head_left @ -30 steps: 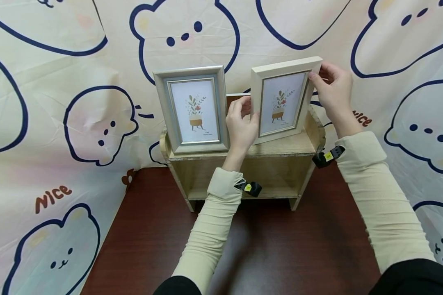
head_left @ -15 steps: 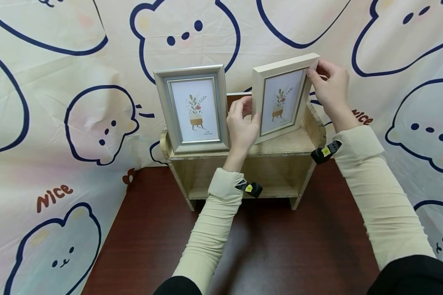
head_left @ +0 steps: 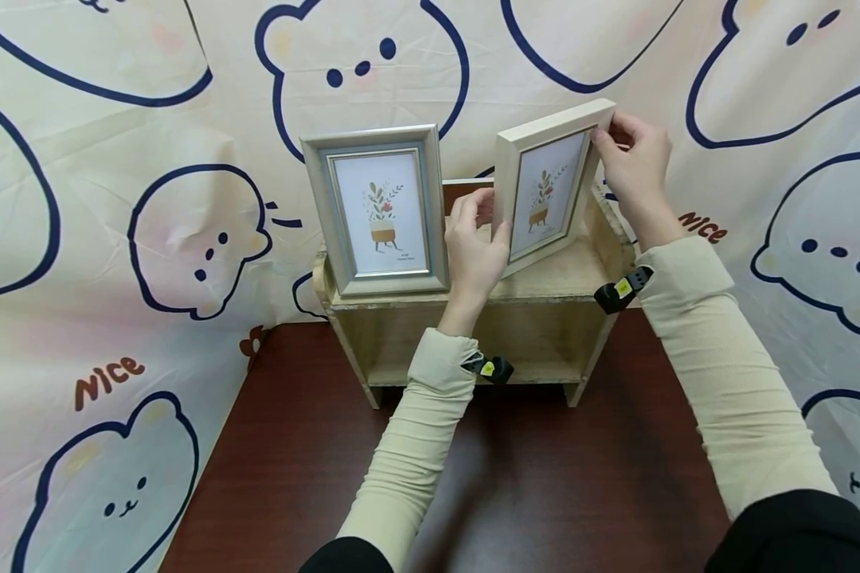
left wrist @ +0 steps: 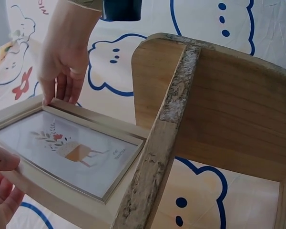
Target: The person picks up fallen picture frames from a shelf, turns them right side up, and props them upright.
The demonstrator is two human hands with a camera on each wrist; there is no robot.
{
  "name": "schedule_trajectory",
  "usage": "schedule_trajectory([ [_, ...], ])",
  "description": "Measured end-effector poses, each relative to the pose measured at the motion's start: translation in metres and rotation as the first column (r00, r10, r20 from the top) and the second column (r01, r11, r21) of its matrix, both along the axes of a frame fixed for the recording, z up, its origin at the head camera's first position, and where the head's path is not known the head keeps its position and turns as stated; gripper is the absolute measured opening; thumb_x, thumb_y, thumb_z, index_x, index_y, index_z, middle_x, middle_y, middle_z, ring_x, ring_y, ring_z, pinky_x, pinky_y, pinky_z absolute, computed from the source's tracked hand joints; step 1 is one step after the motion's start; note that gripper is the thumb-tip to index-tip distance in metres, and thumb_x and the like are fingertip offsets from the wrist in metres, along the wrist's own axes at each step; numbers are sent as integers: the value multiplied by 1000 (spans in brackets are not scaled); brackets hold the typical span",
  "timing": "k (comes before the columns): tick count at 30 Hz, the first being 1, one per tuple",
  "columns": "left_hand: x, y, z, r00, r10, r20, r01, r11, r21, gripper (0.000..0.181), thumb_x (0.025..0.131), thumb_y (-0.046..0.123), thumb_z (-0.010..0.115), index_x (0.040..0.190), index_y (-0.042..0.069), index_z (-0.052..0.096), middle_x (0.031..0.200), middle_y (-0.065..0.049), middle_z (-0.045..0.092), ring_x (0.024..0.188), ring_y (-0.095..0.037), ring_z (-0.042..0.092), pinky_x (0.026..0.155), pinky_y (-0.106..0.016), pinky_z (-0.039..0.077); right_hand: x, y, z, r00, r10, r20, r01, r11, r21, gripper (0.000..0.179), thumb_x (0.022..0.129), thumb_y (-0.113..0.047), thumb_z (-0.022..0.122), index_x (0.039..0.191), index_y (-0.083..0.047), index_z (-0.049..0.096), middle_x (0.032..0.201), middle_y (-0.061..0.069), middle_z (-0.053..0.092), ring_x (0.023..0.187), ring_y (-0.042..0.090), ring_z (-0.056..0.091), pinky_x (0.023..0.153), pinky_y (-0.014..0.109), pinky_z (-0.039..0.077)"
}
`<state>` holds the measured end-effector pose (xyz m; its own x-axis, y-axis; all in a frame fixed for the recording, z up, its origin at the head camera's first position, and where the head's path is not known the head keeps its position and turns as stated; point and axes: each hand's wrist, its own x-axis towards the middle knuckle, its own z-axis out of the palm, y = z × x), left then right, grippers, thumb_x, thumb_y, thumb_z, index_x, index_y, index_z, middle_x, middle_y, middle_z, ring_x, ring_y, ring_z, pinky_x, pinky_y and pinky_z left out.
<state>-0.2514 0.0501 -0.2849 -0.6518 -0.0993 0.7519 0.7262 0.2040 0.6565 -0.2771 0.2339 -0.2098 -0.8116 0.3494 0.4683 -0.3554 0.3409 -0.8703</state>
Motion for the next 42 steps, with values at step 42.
schedule_trajectory([
  [42, 6, 7, -3, 991, 93, -100, -94, 996, -4, 34, 69, -11, 68, 102, -8, 58, 94, -17, 55, 85, -24, 55, 76, -17, 46, 8, -36, 35, 973, 47, 224, 2, 977, -212, 37, 78, -30, 71, 106, -8, 62, 101, -3, 51, 98, 9, 44, 92, 24, 36],
])
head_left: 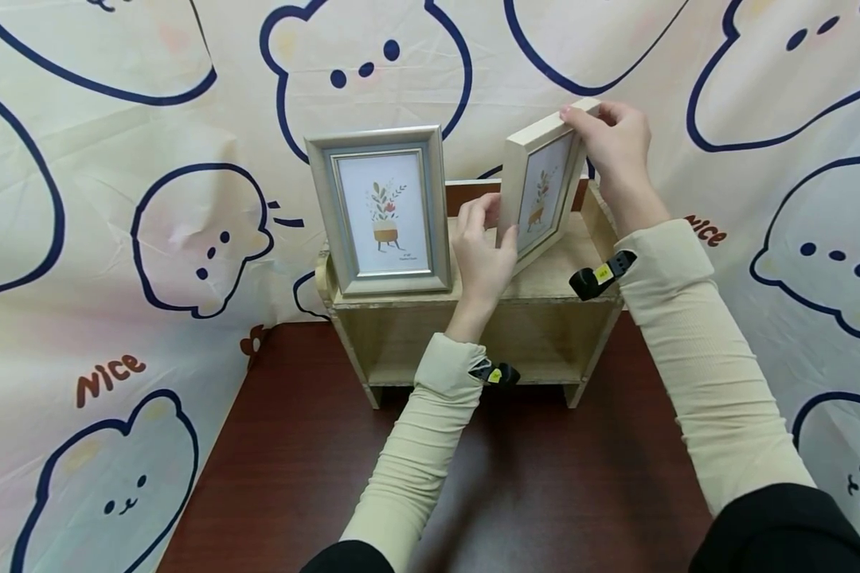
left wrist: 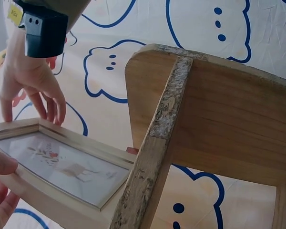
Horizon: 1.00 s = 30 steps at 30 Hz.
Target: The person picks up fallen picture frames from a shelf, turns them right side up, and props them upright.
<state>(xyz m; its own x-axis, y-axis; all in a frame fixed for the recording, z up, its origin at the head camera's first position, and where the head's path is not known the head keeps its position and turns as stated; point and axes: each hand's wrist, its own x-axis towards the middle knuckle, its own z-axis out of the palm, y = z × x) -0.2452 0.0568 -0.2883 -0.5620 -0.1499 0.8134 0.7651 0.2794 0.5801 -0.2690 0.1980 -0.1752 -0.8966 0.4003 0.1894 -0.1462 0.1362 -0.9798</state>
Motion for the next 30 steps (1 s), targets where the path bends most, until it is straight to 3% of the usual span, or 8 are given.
schedule_trajectory([
  [4, 1, 1, -1, 1000, 10, -18, -10, 1000, -4, 34, 68, -12, 68, 101, -9, 58, 94, -17, 54, 85, -24, 55, 75, -18, 46, -1, -2, 2, 1000, 2, -8, -2, 1000, 8, 30, 79, -26, 70, 100, -7, 61, 96, -3, 51, 96, 9, 44, 90, 24, 36],
  [11, 2, 3, -2, 999, 24, -48, -25, 1000, -15, 35, 68, -12, 68, 101, -9, 57, 93, -17, 54, 86, -24, 54, 75, -17, 45, -3, -5, 5, 1000, 7, 2, -7, 1000, 18, 33, 82, -24, 66, 111, -8, 66, 105, -1, 55, 97, 8, 44, 87, 22, 37],
  [15, 3, 4, -2, 998, 24, -58, -25, 1000, -15, 34, 68, -12, 67, 101, -9, 57, 93, -17, 54, 86, -24, 53, 75, -17, 45, -5, -8, 6, 1000, 6, 7, -6, 1000, 27, 14, 84, -22, 63, 86, -10, 71, 93, -1, 53, 88, 8, 41, 74, 21, 34],
  [18, 3, 4, -3, 999, 6, -51, -6, 1000, -3, 33, 69, -11, 67, 101, -9, 57, 93, -17, 54, 86, -24, 54, 75, -17, 45, -5, -11, 7, 1000, 0, 11, -1, 998, 69, 27, 85, -19, 59, 60, -9, 57, 71, -2, 44, 76, 9, 36, 63, 22, 28],
  [23, 2, 1, -3, 992, -123, -25, 124, 991, 52, 25, 76, -8, 61, 101, -10, 57, 94, -19, 56, 86, -23, 56, 75, -18, 47, -5, -12, 9, 1000, -5, 19, 3, 994, 113, 43, 85, -16, 54, 48, -11, 35, 50, -3, 25, 56, 11, 27, 49, 23, 21],
  [26, 0, -2, -2, 975, -221, 15, 219, 973, 76, 20, 81, -6, 57, 100, -11, 57, 94, -21, 58, 87, -24, 58, 76, -20, 48, -7, -12, 9, 1000, -1, 23, -1, 997, 78, 43, 85, -15, 53, 46, -11, 36, 49, -4, 26, 52, 10, 27, 45, 21, 22],
  [30, -2, -4, 1, 943, -312, 119, 305, 950, 75, 19, 84, -7, 55, 102, -11, 54, 96, -22, 61, 89, -23, 59, 78, -20, 48, -9, -13, 10, 999, 33, 10, -32, 999, -11, 39, 84, -11, 53, 45, -9, 43, 60, -4, 37, 58, 8, 35, 48, 19, 31],
])
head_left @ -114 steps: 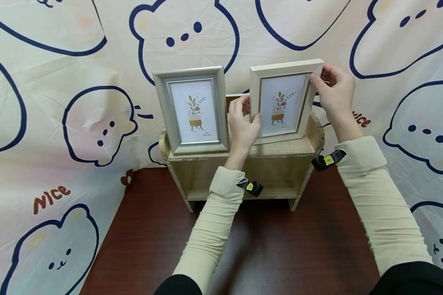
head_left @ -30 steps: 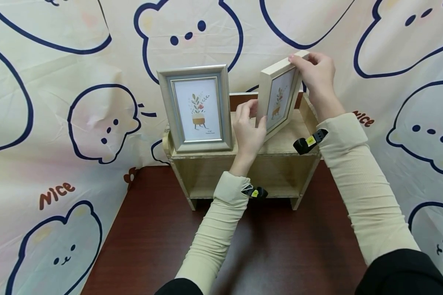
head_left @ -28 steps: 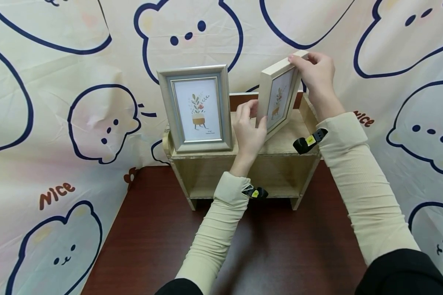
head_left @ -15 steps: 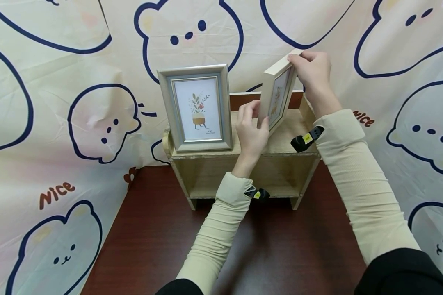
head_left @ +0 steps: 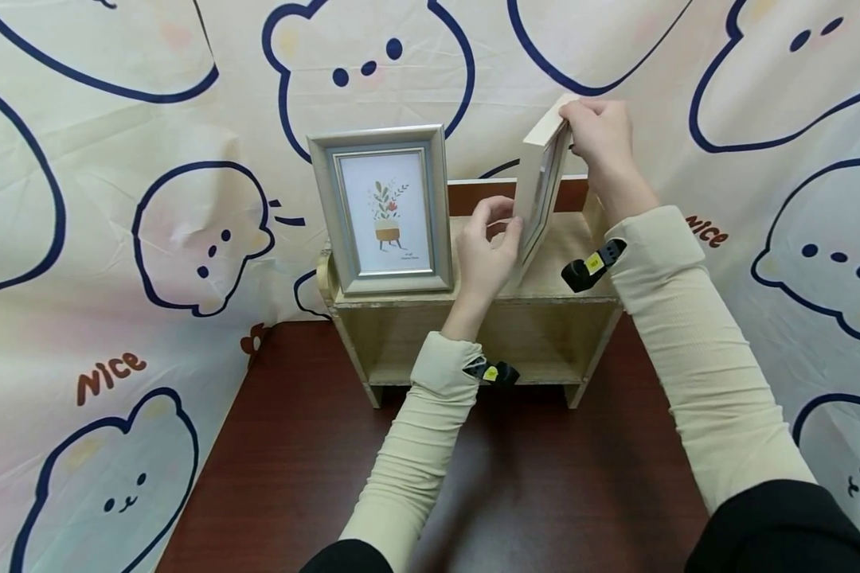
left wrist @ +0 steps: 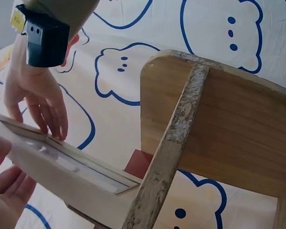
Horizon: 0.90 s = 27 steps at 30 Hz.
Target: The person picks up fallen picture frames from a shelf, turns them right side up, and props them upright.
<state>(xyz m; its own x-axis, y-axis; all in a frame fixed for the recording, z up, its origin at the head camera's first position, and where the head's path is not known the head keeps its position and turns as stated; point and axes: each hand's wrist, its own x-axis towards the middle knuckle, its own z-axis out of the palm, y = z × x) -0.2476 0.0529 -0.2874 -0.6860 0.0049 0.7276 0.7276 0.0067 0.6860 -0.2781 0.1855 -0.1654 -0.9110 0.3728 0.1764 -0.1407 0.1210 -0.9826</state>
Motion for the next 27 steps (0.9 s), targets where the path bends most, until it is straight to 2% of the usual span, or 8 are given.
schedule_trajectory([
  [3, 5, -1, 5, 998, -39, 58, 41, 998, -39, 22, 84, -8, 54, 106, -12, 52, 100, -24, 61, 92, -26, 59, 79, -21, 47, -1, 0, 0, 999, 32, -5, -32, 999, -42, 35, 84, -10, 52, 49, -8, 49, 69, -2, 41, 67, 8, 40, 54, 20, 38],
  [5, 12, -2, 11, 997, -49, 66, 53, 997, -58, 25, 84, -10, 54, 108, -14, 51, 101, -27, 60, 92, -29, 59, 79, -21, 47, -2, -1, 0, 998, 57, -3, -57, 996, -70, 32, 85, -10, 52, 53, -11, 54, 76, -2, 45, 74, 8, 41, 64, 23, 43],
  [10, 28, -3, 23, 998, -21, 58, 25, 996, -81, 26, 83, -12, 53, 109, -17, 52, 98, -29, 60, 88, -32, 59, 78, -20, 47, -3, -2, -3, 993, 114, -28, -117, 982, -147, 22, 87, -12, 54, 70, -9, 67, 104, 2, 54, 93, 10, 44, 90, 30, 41],
  [13, 31, -3, 25, 998, 1, 57, 4, 997, -78, 25, 82, -13, 53, 107, -17, 54, 96, -28, 61, 87, -32, 59, 77, -20, 47, -1, -3, -5, 991, 111, -67, -120, 983, -140, 19, 87, -13, 55, 90, -5, 72, 114, 3, 56, 101, 9, 46, 93, 30, 40],
  [16, 32, -1, 25, 998, 16, 56, -12, 997, -72, 23, 82, -13, 54, 105, -17, 55, 95, -28, 62, 87, -31, 59, 77, -19, 47, 4, -5, -9, 987, 117, -107, -131, 983, -130, 27, 89, -15, 55, 111, -4, 65, 117, 2, 57, 104, 8, 47, 92, 29, 40],
  [20, 32, 1, 24, 998, 37, 56, -34, 997, -69, 22, 82, -13, 54, 104, -17, 56, 94, -27, 62, 86, -30, 60, 76, -19, 47, 14, -8, -13, 972, 180, -149, -203, 967, -155, 35, 90, -16, 54, 124, -7, 56, 123, 3, 54, 106, 12, 49, 94, 29, 39],
  [23, 30, 3, 22, 997, 46, 56, -43, 997, -68, 21, 82, -13, 55, 103, -16, 56, 94, -26, 62, 86, -28, 60, 76, -20, 47, 22, -9, -17, 951, 246, -186, -280, 941, -188, 40, 90, -16, 55, 129, -9, 52, 127, 5, 52, 107, 14, 49, 96, 30, 37],
  [27, 18, 7, 13, 998, 43, 54, -40, 997, -61, 22, 83, -10, 56, 104, -14, 57, 96, -24, 63, 87, -27, 60, 76, -19, 47, 32, -8, -21, 908, 347, -235, -393, 899, -191, 46, 89, -13, 55, 133, -8, 46, 130, 8, 48, 112, 18, 45, 99, 34, 34],
])
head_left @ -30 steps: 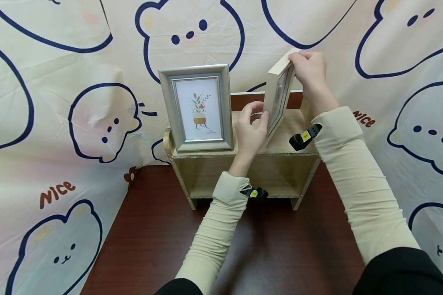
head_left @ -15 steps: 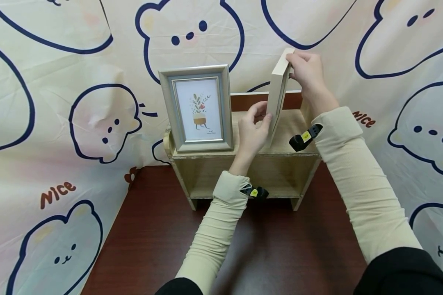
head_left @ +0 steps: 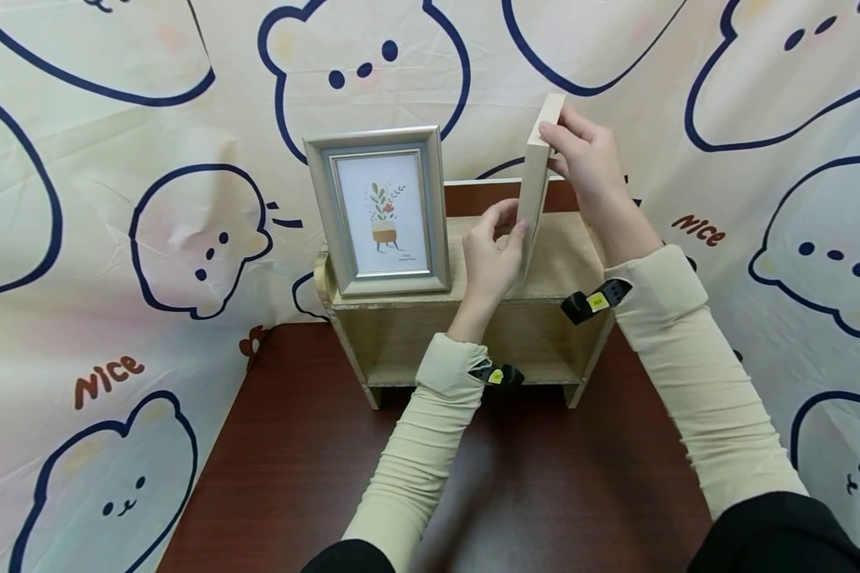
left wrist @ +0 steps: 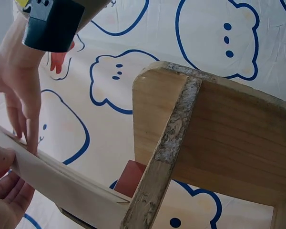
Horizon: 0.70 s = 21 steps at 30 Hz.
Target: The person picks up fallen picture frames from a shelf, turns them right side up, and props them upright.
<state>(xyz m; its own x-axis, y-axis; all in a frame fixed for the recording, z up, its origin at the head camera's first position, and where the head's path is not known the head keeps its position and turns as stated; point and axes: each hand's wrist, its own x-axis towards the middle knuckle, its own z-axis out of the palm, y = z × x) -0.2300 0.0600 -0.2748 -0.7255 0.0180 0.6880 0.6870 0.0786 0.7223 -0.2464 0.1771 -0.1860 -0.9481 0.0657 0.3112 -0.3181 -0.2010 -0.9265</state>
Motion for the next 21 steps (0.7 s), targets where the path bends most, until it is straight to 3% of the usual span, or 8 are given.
schedule_trajectory([
  [4, -10, 3, -9, 1000, 10, -9, -10, 1000, -1, 23, 84, -6, 58, 106, -10, 59, 97, -21, 64, 87, -23, 61, 75, -17, 47, 5, -1, -1, 997, 75, -22, -74, 997, 5, 52, 88, -10, 53, 137, -7, 39, 134, 9, 42, 117, 21, 41, 101, 36, 33],
  [13, -10, 7, -13, 997, 13, -70, -12, 1000, 21, 23, 81, -8, 60, 103, -10, 59, 95, -20, 64, 84, -20, 62, 75, -17, 47, 1, 0, 2, 997, 80, 19, -78, 994, -74, 51, 81, -4, 47, 133, -2, 45, 129, 8, 46, 112, 20, 44, 89, 28, 39],
  [16, -9, 7, -14, 997, -12, -78, 13, 1000, 12, 24, 80, -10, 59, 104, -11, 59, 96, -20, 63, 84, -21, 62, 75, -17, 47, -1, 2, 1, 997, 79, 28, -76, 993, -86, 52, 80, -4, 46, 132, -1, 45, 125, 11, 45, 105, 20, 43, 85, 28, 40],
  [21, -8, 3, -14, 996, -86, -27, 86, 996, -8, 29, 79, -14, 50, 107, -11, 58, 99, -21, 62, 87, -22, 61, 78, -19, 47, -2, 7, 1, 992, 117, 37, -114, 990, -83, 57, 80, -3, 43, 137, -2, 38, 133, 14, 39, 106, 20, 41, 83, 28, 39],
])
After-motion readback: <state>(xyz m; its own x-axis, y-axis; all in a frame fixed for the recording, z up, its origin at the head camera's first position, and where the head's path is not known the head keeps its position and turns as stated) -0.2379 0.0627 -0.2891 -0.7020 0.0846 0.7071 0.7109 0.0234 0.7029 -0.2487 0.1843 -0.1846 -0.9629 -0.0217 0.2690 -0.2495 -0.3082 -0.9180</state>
